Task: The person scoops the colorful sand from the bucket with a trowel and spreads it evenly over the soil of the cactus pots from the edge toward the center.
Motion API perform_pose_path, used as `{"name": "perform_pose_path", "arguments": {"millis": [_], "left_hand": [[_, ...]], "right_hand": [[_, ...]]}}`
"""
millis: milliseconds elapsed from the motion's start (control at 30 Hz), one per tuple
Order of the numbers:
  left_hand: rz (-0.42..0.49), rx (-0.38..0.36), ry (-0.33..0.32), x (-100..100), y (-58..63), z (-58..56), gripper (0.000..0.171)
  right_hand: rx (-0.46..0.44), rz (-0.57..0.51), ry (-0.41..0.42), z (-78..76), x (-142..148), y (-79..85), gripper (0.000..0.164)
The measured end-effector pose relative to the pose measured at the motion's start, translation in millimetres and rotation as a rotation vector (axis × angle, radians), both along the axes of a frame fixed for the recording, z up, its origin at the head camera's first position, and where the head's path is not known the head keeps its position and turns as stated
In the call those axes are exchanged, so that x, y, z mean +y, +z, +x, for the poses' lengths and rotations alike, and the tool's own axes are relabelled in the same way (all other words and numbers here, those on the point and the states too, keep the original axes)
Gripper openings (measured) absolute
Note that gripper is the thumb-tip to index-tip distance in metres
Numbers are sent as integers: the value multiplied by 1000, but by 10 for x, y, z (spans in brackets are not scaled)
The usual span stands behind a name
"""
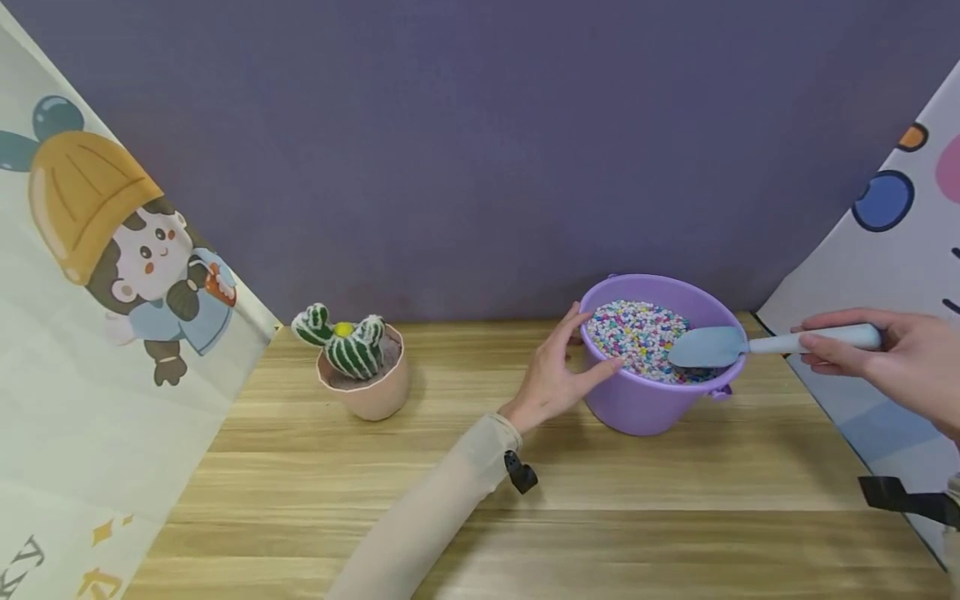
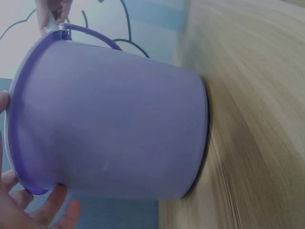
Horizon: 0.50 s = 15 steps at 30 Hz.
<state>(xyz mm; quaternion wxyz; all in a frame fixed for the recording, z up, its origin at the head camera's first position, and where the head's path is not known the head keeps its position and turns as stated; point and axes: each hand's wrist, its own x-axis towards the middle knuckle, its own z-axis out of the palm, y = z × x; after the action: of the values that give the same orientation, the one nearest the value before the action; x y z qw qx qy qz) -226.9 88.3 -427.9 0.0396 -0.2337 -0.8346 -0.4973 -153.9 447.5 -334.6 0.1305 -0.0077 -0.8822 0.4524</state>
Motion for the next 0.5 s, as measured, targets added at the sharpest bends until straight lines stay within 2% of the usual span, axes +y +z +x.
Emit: {"name": "perform_pose_path", "arguments": {"millis": [133, 200, 233, 367, 500], "left_hand": [[16, -13, 3, 19, -13, 12, 87], [28, -18, -2, 31, -24, 17, 88], [34, -16, -2, 36, -30, 19, 87], [47, -9, -9, 43, -43, 24, 87], [52, -1, 0, 38, -29, 6, 87]], "right_hand": [[-95, 187, -19, -8, -141, -10, 25], [-146, 223, -4, -19, -193, -19, 13], [-170, 232, 8, -26, -220, -28, 17], [-234, 227, 58, -52, -310, -63, 50], [-223, 179, 79, -98, -408, -117, 52]]}}
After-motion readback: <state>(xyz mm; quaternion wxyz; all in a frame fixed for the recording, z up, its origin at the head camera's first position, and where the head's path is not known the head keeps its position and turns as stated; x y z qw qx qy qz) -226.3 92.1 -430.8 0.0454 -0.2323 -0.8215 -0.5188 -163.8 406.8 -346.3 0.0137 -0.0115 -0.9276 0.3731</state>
